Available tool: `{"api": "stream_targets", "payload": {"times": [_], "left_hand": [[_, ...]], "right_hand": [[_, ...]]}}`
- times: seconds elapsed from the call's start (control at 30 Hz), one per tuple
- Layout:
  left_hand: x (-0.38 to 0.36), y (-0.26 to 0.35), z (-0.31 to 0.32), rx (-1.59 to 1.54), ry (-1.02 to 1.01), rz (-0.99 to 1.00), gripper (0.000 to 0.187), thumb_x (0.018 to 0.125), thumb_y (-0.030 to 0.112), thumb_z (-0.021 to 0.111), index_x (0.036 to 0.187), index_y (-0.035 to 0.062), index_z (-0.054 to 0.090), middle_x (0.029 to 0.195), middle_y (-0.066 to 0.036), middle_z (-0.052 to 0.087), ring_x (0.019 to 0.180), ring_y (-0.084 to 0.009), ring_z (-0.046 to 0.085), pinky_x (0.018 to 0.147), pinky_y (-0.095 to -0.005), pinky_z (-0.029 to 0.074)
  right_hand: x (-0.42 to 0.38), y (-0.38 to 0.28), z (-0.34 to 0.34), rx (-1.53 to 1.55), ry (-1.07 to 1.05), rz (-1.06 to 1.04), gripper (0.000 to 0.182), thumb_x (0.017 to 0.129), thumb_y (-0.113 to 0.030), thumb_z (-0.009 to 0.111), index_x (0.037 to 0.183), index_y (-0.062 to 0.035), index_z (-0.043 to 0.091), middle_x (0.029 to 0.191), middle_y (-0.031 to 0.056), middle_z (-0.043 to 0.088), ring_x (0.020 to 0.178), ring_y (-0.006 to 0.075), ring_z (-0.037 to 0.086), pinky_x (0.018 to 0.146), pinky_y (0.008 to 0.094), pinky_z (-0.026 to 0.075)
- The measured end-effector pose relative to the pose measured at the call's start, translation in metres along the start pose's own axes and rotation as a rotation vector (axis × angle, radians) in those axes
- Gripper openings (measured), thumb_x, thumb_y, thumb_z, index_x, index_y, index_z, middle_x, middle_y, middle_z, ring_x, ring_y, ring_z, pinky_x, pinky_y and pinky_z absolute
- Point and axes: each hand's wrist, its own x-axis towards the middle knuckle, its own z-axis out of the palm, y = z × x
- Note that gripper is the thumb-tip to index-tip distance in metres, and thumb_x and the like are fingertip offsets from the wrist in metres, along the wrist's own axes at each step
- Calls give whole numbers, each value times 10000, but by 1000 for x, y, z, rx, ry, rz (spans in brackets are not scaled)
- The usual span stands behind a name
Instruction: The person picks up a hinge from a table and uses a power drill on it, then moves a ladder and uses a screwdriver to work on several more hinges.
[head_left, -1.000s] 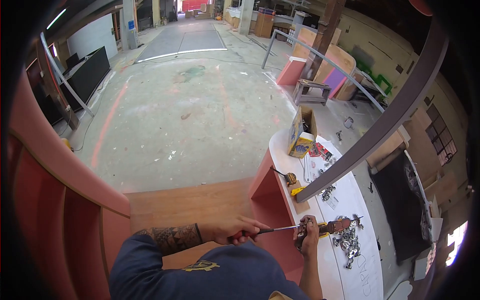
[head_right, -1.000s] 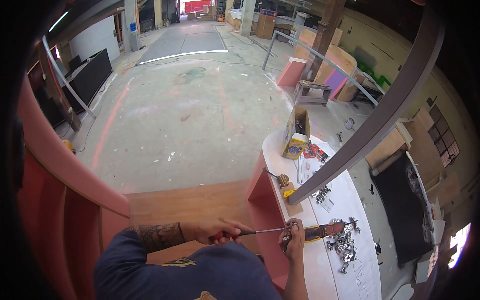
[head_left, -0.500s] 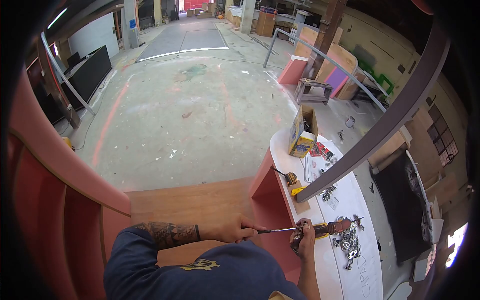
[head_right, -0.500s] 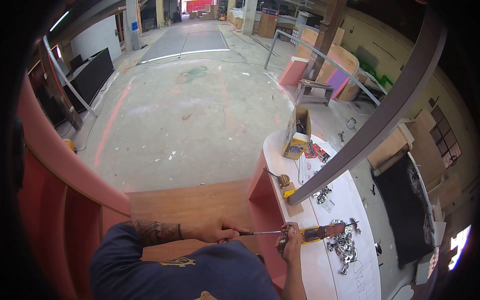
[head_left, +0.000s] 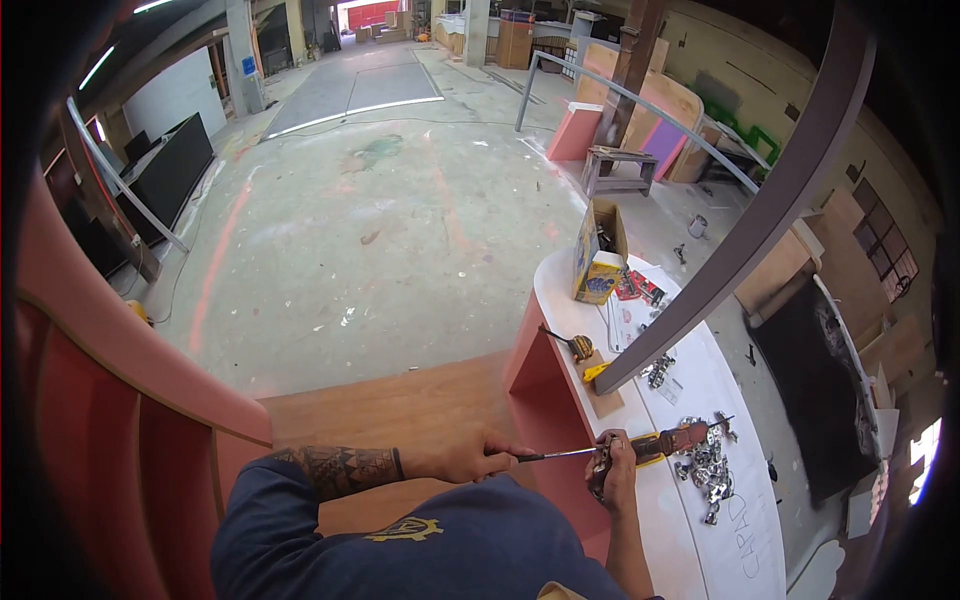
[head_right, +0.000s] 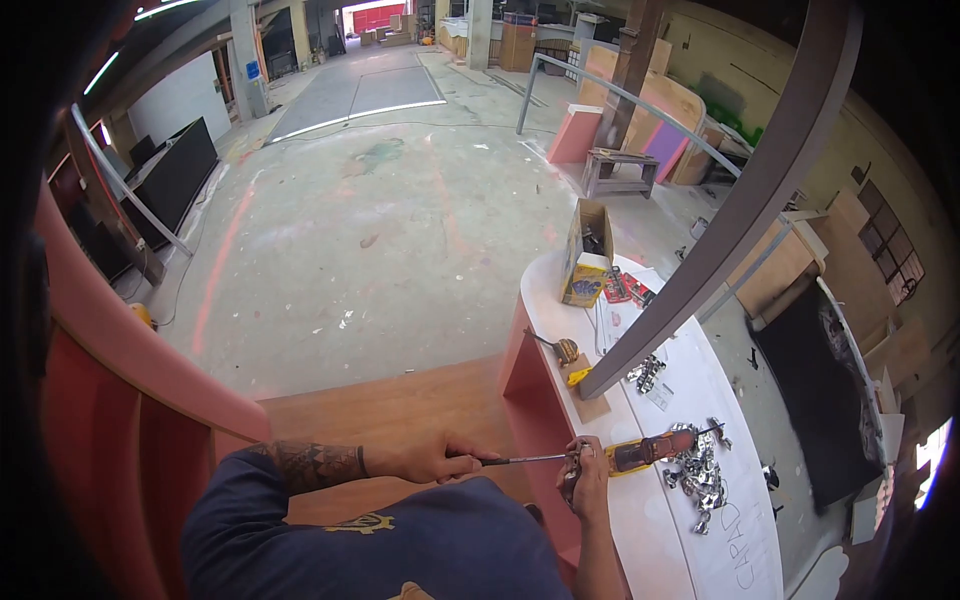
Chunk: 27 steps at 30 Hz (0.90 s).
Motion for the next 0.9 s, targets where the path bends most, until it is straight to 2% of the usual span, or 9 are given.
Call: {"api": "stream_targets", "payload": {"times": [0.3,0.4,0.5,0.53,0.67,0.73,0.77,0.83,0.9], "left_hand": [[4,-6,5,92,49,29,381,1081,211,616,1436,85,677,792,58,586,657,-21,513,590,-200,473],[8,20,6,-18,-99,-38,428,1071,192,625,1487,90,628,828,44,598,665,-25,529,573,-207,469],[9,51,9,-78,-86,-51,490,1046,156,624,1520,45,566,866,8,620,648,-47,564,540,-207,454],[11,48,11,-52,-171,-85,490,1046,156,624,1520,45,566,866,8,620,648,-47,564,540,-207,454],[14,21,18,-236,82,-14,462,1041,137,598,1479,-11,575,856,-37,633,624,-79,583,518,-218,461],[17,7,23,-276,197,-5,456,1040,129,591,1471,-19,575,855,-50,637,619,-90,589,511,-224,463],[22,-1,24,-285,294,-1,458,1050,148,589,1477,-16,561,866,-35,629,636,-83,583,506,-225,457],[31,-10,30,-291,392,-4,461,1060,166,586,1482,-14,547,878,-19,621,654,-76,577,501,-226,452],[41,-13,39,-382,565,-53,467,1061,174,584,1483,-22,541,880,-22,622,652,-76,577,498,-231,458]], "right_hand": [[1,5,-6,-11,16,47,346,1119,-359,400,1117,-60,574,757,38,544,480,122,557,422,260,427],[5,4,-9,40,136,169,380,1120,-401,375,1152,-98,602,730,18,560,471,116,563,387,258,398],[-1,-23,0,122,253,248,410,1121,-427,385,1236,-104,610,739,28,593,484,108,545,424,256,419],[-5,-24,-4,116,228,161,406,1127,-424,395,1261,-105,608,739,25,585,530,104,570,454,254,444],[-38,-48,-45,346,181,125,410,1070,-392,552,1360,-103,574,928,31,572,637,119,633,462,252,483],[-56,-59,-76,407,163,-7,507,981,-380,686,1378,-93,558,939,40,579,655,130,650,453,248,494],[-64,-66,-92,443,239,-47,589,887,-282,786,1384,-75,547,958,54,593,669,138,665,433,249,503],[-73,-63,-135,340,442,-194,613,855,-128,769,1395,-70,485,959,99,634,672,173,685,409,278,528],[-71,-58,-186,279,706,-107,539,923,-139,696,1385,-28,442,1020,175,705,758,223,722,533,317,602]]}}
